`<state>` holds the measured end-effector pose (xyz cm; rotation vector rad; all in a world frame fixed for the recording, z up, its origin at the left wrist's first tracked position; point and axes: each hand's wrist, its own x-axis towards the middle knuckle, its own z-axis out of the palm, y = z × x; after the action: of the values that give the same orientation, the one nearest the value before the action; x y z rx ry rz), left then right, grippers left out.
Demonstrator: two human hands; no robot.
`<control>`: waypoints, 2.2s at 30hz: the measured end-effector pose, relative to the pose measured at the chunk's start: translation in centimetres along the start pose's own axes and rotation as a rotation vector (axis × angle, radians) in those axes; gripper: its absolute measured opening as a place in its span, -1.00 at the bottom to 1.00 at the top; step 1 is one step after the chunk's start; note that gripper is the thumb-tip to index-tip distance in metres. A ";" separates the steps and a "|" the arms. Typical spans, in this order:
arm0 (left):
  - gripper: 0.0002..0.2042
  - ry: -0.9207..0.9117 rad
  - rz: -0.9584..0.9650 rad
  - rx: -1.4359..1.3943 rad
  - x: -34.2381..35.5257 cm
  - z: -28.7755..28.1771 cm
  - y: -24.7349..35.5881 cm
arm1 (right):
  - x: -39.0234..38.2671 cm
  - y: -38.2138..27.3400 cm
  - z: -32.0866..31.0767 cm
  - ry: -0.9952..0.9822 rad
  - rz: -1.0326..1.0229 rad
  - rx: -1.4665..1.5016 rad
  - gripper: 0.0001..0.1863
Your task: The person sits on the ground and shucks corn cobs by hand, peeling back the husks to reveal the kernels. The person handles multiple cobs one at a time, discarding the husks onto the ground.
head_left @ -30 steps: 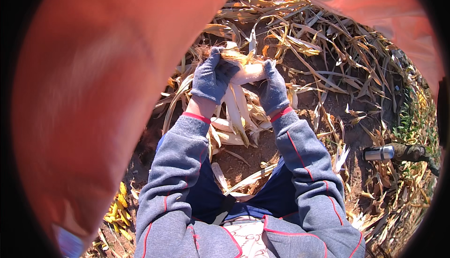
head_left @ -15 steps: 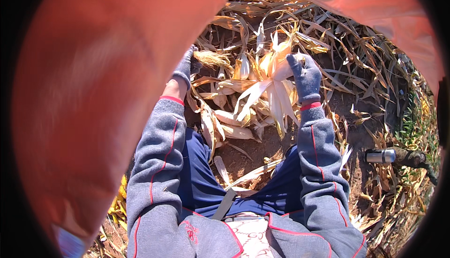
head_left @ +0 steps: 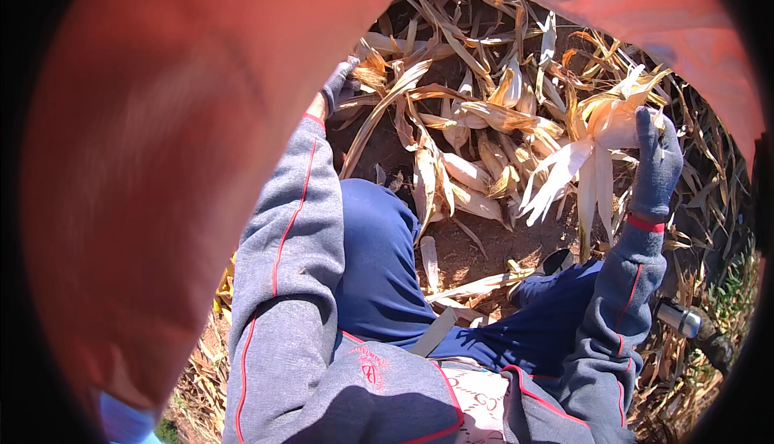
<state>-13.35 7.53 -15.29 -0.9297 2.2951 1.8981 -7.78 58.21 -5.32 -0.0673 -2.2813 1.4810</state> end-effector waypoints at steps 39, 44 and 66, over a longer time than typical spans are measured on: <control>-0.01 0.219 -0.420 1.549 -9.2 -16.3 -13.0 | -2.1 0.3 6.3 -0.322 -0.061 -0.235 -0.70; -0.04 0.234 -0.301 1.114 -12.2 -16.6 -13.8 | -2.1 0.7 5.6 -0.321 -0.054 -0.200 -0.69; -0.20 0.154 -0.110 1.437 -1.6 -8.9 -8.8 | -2.1 1.0 6.2 -0.400 -0.071 -0.142 -0.73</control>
<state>-4.98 -0.50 -20.22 -0.8344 2.6423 -0.1391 -8.31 52.74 -8.99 0.2912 -2.6688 1.3926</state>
